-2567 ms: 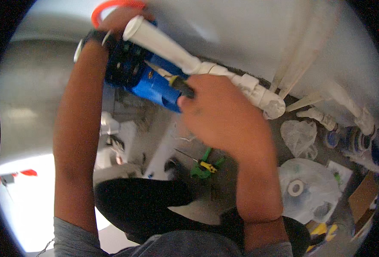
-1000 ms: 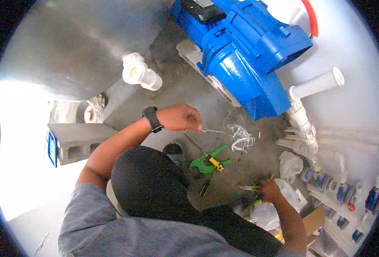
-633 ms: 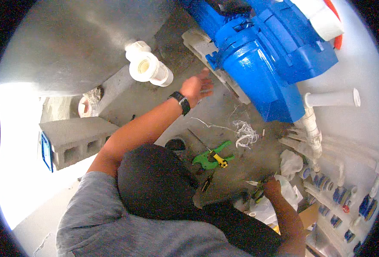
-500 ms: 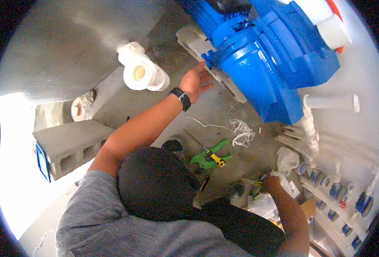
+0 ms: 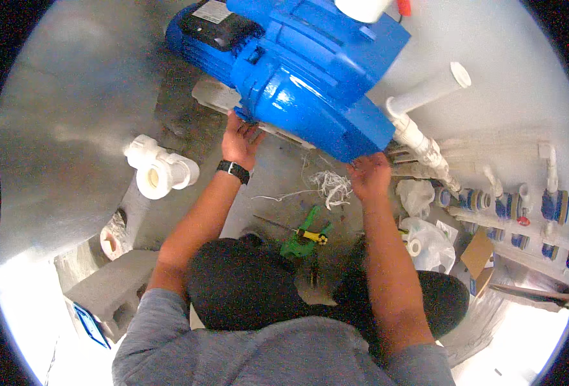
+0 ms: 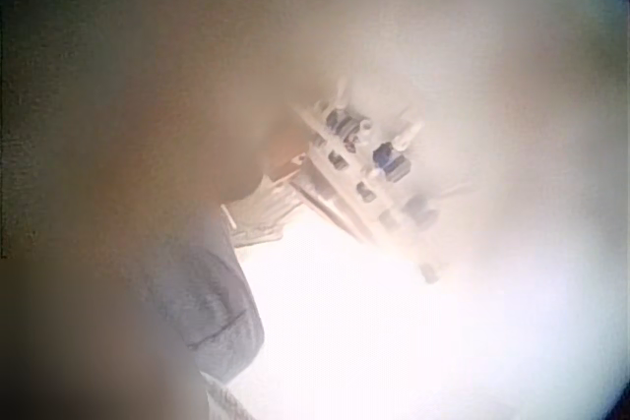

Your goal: The person uses a screwdriver and pliers to adjust and tighten components inside a blue pump. They repeatedly open the pump housing, manipulate internal parts, and reposition the device while working.

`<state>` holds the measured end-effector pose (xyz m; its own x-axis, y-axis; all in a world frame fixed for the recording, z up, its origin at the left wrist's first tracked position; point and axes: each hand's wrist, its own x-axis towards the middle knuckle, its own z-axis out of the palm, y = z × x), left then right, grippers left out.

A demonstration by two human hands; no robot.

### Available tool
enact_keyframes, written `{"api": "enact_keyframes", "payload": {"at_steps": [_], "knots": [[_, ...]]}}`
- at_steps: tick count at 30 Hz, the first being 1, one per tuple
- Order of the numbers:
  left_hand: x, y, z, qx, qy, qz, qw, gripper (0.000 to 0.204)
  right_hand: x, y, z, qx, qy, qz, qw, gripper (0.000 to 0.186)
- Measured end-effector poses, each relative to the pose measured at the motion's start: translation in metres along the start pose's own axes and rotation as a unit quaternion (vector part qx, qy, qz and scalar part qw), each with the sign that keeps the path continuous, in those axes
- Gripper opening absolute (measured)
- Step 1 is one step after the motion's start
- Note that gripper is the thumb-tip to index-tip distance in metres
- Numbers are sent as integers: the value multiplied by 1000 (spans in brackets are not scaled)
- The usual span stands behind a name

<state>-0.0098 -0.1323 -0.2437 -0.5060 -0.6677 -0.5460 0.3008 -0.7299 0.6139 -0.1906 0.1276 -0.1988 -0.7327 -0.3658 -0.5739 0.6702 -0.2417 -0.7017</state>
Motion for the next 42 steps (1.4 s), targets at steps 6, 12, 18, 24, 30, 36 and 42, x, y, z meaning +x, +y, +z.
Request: {"api": "enact_keyframes", "payload": {"at_steps": [6, 12, 18, 24, 30, 36, 42], "knots": [[-9, -47, -20, -71, 87, -146, 983, 79, 14, -3, 19, 10, -56, -29, 998, 36], [-13, -98, 4, 69, -48, -20, 996, 48, 21, -4, 45, 23, -71, -71, 995, 40], [14, -123, 31, 395, -37, 184, 899, 29, 19, -5, 49, 37, -131, -79, 988, 48], [31, -123, 32, 686, -75, 157, 706, 41, 28, 2, 52, 28, -115, -98, 988, 49], [48, -136, 23, 502, -12, 113, 857, 34, 24, 2, 52, 49, -109, -88, 989, 60], [46, -132, -16, 878, -174, 338, 291, 30, 15, 15, 47, 72, -99, -99, 988, 46], [41, -124, -15, 806, -207, 278, 479, 27, 8, 24, 43, 62, -122, -129, 982, 46]]}}
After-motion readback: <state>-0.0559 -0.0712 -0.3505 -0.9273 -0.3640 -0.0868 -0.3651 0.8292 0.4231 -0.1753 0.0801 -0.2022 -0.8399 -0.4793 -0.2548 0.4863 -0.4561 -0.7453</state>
